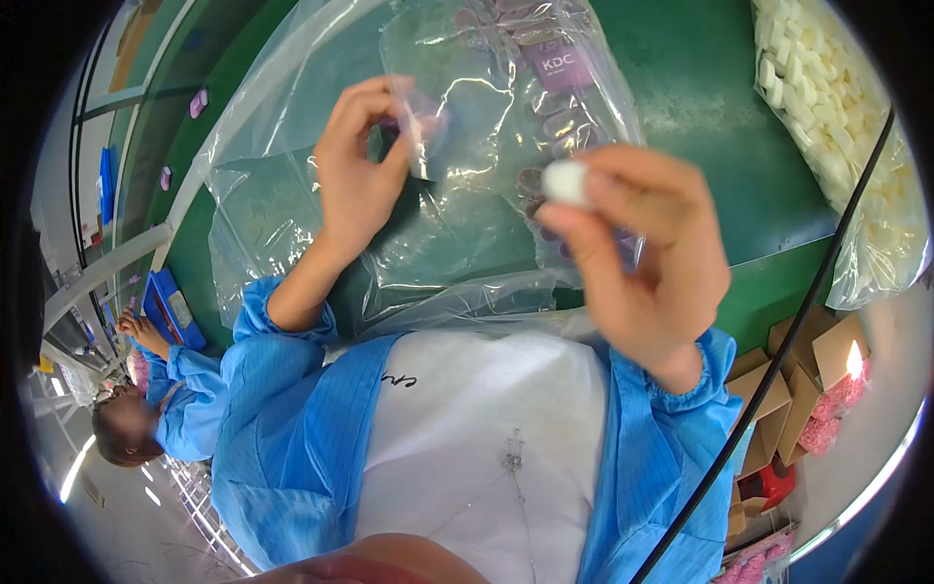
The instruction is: The person repeatedly picks up small white cylindrical objects and purple plastic casings from a green workbench. They insert the white objects into the purple casings by hand and place the assembled units into a clear plastic bag.
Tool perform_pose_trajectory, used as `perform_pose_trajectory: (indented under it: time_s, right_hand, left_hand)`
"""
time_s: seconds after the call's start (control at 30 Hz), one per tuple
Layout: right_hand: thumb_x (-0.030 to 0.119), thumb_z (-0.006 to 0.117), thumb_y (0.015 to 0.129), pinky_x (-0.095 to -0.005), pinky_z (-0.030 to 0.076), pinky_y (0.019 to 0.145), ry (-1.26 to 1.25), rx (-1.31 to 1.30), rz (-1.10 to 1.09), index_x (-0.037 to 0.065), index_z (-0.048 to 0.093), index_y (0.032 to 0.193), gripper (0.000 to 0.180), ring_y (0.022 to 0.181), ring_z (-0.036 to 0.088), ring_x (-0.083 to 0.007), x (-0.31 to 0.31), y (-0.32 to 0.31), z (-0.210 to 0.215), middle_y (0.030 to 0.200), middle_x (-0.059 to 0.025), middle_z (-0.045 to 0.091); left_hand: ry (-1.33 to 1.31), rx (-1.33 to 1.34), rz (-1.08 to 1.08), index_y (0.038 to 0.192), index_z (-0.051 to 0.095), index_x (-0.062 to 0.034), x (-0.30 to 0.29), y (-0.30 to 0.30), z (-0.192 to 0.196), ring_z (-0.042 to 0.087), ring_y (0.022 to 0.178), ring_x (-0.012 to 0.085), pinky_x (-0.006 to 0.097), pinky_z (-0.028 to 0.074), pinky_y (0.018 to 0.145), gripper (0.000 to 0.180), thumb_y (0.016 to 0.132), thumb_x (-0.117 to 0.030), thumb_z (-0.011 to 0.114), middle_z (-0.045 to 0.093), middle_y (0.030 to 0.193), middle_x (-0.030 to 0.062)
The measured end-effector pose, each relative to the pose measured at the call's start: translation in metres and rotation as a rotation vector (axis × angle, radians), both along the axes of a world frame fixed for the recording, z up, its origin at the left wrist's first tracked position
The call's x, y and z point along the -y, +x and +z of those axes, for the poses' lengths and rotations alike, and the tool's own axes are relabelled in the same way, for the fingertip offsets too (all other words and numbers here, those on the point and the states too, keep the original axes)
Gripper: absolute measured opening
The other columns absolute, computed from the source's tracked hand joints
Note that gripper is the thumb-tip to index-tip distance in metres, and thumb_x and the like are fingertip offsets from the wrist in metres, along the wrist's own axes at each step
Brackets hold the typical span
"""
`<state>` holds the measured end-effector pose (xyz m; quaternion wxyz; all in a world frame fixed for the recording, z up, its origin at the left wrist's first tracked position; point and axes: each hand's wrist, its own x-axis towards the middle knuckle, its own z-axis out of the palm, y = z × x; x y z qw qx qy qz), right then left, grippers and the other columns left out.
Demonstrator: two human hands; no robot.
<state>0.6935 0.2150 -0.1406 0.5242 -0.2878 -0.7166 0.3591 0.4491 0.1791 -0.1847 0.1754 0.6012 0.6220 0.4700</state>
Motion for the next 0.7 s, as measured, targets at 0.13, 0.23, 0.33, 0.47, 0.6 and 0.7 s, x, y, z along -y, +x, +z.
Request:
perform_pose_trajectory:
  time_s: [0.13, 0.23, 0.33, 0.47, 0.6, 0.7]
  right_hand:
    - [-0.012, 0.075, 0.079, -0.0300, 0.057, 0.065, -0.003, 0.143, 0.207, -0.007, 0.066, 0.099, 0.023, 0.080, 0.068, -0.0243, 0.015, -0.016, -0.001, 0.104, -0.0183, 0.067]
    - [-0.012, 0.072, 0.075, -0.0319, 0.056, 0.061, 0.001, 0.219, 0.295, -0.008, 0.066, 0.096, 0.023, 0.075, 0.065, -0.0276, 0.026, -0.027, -0.017, 0.100, -0.0173, 0.066]
    - [-0.011, 0.070, 0.070, -0.0327, 0.053, 0.057, 0.103, 0.322, 0.311, -0.009, 0.065, 0.093, 0.024, 0.072, 0.062, -0.0276, 0.030, -0.031, -0.024, 0.096, -0.0166, 0.064]
    - [-0.008, 0.070, 0.066, -0.0316, 0.051, 0.055, 0.308, 0.442, 0.305, -0.010, 0.063, 0.090, 0.025, 0.071, 0.060, -0.0251, 0.027, -0.039, -0.025, 0.094, -0.0165, 0.063]
    - [-0.006, 0.071, 0.064, -0.0304, 0.050, 0.054, 0.411, 0.523, 0.279, -0.009, 0.062, 0.085, 0.022, 0.071, 0.059, -0.0232, 0.033, -0.046, -0.018, 0.093, -0.0175, 0.062]
    - [-0.006, 0.071, 0.064, -0.0296, 0.049, 0.054, 0.468, 0.526, 0.244, -0.009, 0.062, 0.082, 0.020, 0.071, 0.058, -0.0227, 0.036, -0.049, -0.021, 0.093, -0.0183, 0.063]
  left_hand:
    - [-0.027, -0.003, -0.067, 0.110, 0.067, -0.0019, 0.046, 0.016, 0.012, 0.071, 0.089, 0.0222, 0.031, 0.057, 0.076, 0.038, 0.075, 0.003, 0.081, 0.075, 0.100, 0.0090]
    - [-0.156, -0.022, -0.242, 0.122, 0.060, 0.0006, 0.059, 0.018, 0.007, 0.073, 0.098, 0.0199, 0.031, 0.057, 0.087, 0.048, 0.079, 0.001, 0.081, 0.076, 0.111, 0.0123]
    - [-0.118, 0.062, -0.244, 0.121, 0.063, -0.0033, 0.058, 0.021, 0.001, 0.073, 0.092, 0.0258, 0.032, 0.058, 0.079, 0.053, 0.072, 0.001, 0.082, 0.076, 0.106, 0.0082]
    - [-0.182, 0.107, -0.268, 0.123, 0.062, -0.0007, 0.063, 0.020, 0.000, 0.074, 0.099, 0.0213, 0.031, 0.057, 0.087, 0.051, 0.076, 0.006, 0.080, 0.077, 0.108, 0.0113]
    - [-0.103, 0.112, -0.297, 0.122, 0.062, -0.0010, 0.060, 0.018, -0.001, 0.074, 0.097, 0.0214, 0.030, 0.058, 0.085, 0.052, 0.074, 0.007, 0.080, 0.077, 0.108, 0.0112]
    - [-0.084, 0.124, -0.309, 0.120, 0.064, -0.0010, 0.059, 0.018, -0.003, 0.074, 0.096, 0.0223, 0.030, 0.058, 0.083, 0.050, 0.074, 0.008, 0.080, 0.076, 0.107, 0.0112]
